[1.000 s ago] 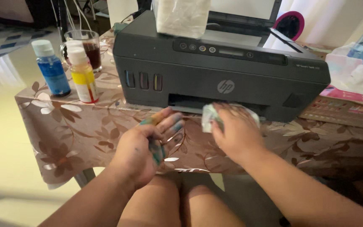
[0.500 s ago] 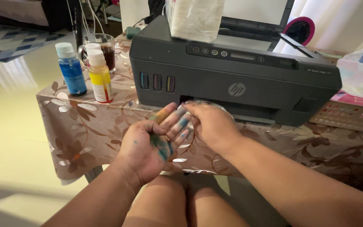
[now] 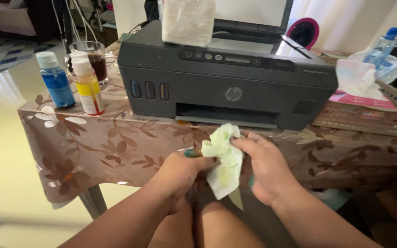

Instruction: The person wipes the exterior and interior surfaces of an HP printer using a cloth. They open the front cover, wipe around the ink tanks and paper path, then close the cover and continue wiping the front and sides of the printer.

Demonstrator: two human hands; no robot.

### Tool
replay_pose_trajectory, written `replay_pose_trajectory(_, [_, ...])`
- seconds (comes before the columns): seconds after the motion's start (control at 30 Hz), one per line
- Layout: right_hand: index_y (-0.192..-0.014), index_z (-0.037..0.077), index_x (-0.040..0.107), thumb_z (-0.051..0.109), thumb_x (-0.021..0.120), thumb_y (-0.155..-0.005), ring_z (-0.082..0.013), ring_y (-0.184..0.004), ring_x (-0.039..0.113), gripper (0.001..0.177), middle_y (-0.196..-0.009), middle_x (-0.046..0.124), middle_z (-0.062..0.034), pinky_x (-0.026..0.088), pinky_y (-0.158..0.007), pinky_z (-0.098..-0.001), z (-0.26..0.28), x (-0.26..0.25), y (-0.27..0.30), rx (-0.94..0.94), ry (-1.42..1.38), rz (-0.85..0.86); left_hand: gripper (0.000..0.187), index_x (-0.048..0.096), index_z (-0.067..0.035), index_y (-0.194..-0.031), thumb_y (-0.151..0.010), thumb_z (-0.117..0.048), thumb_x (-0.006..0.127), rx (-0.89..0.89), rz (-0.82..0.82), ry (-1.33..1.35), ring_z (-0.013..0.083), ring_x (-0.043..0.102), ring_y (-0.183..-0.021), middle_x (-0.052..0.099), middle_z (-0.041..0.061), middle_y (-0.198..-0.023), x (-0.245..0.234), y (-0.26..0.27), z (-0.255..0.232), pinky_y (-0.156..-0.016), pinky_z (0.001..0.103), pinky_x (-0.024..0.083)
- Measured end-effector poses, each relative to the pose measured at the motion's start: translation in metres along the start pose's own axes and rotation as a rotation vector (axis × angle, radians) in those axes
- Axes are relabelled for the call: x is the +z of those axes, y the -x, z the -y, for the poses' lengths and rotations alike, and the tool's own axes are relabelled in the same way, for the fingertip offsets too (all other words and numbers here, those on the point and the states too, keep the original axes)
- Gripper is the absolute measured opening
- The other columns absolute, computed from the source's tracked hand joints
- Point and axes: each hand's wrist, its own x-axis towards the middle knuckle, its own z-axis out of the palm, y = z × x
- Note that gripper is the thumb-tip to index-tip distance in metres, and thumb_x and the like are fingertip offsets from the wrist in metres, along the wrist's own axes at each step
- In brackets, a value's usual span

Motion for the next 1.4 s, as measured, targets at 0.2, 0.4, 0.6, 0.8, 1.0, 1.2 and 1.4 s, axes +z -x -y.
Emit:
replay_pose_trajectory(0.2, [-0.116,0.005,0.078,0.006,0.071,-0.084,-0.0142,-0.076,0.069,0.032,-0.098,0.079,-0.0092,0.055,-0.066,-0.0279,-0.008,-0.019,0.011,-0.485,0.925,-0.023,0.012,0.071,-0.002,-0.100,-0.090,-0.003,0.065,-0.011,-0.116,0.127,0.0223,0.071,-0.078,0.074,0.011,-0.093,-0.005,-0.016,0.016,-0.069,0.034,0.060])
replay_pose_trajectory(0.4, [-0.119,0.005,0.074,0.004,0.069,-0.085,-0.0125,-0.081,0.069,0.034,-0.100,0.078,-0.0083,0.055,-0.068,-0.0274,0.001,-0.013,0.005,-0.450,0.657,0.223,0.018,0.068,0.002,-0.108,-0.092,-0.008,0.065,0.078,-0.166,0.128,0.0224,0.071,-0.077,0.072,0.013,-0.097,0.005,-0.037,-0.004,-0.069,0.035,0.061])
replay_pose_trajectory(0.6, [-0.106,0.003,0.078,0.002,0.065,-0.085,-0.0181,-0.092,0.071,0.025,-0.106,0.078,-0.0097,0.056,-0.080,-0.0301,0.026,-0.034,-0.035,-0.816,0.978,0.037,0.024,0.066,-0.001,-0.113,-0.089,-0.002,0.067,0.259,-0.110,0.110,0.0225,0.072,-0.085,0.073,0.014,-0.102,-0.010,-0.060,-0.026,-0.072,0.036,0.061])
replay_pose_trajectory(0.8, [-0.107,0.002,0.075,0.007,0.066,-0.086,-0.0327,-0.109,0.069,0.024,-0.116,0.072,-0.0161,0.054,-0.095,-0.0392,0.020,-0.032,-0.050,-1.047,1.225,-0.047,0.024,0.065,-0.001,-0.110,-0.098,-0.018,0.054,0.017,-0.044,0.353,0.0233,0.074,-0.090,0.075,0.011,-0.105,-0.004,-0.086,-0.015,-0.079,0.035,0.065])
replay_pose_trajectory(1.0, [-0.116,-0.002,0.071,0.017,0.075,-0.081,-0.0405,-0.116,0.060,0.040,-0.123,0.067,-0.0222,0.048,-0.099,-0.0455,0.006,-0.026,-0.053,-1.160,1.383,0.006,0.018,0.066,-0.008,-0.103,-0.100,-0.025,0.061,0.004,-0.234,0.340,0.0189,0.066,-0.075,0.072,0.005,-0.092,0.015,-0.091,-0.019,-0.069,0.032,0.059])
replay_pose_trajectory(1.2, [-0.112,0.002,0.074,0.011,0.071,-0.082,-0.0356,-0.113,0.063,0.032,-0.121,0.071,-0.0159,0.051,-0.097,-0.0437,0.001,-0.028,-0.066,-1.141,1.414,-0.008,0.022,0.066,-0.005,-0.093,-0.099,-0.026,0.063,0.011,-0.346,0.504,0.0173,0.062,-0.059,0.070,0.006,-0.077,0.031,-0.087,-0.019,-0.052,0.029,0.047])
replay_pose_trajectory(1.4, [-0.104,0.007,0.077,0.012,0.070,-0.085,-0.0301,-0.104,0.065,0.021,-0.108,0.075,-0.0065,0.053,-0.089,-0.0415,0.015,-0.017,-0.062,-0.995,1.445,0.008,0.020,0.066,-0.001,-0.086,-0.093,-0.018,0.073,0.028,-0.509,0.436,0.0181,0.060,-0.057,0.068,0.010,-0.072,0.040,-0.082,-0.025,-0.049,0.030,0.043])
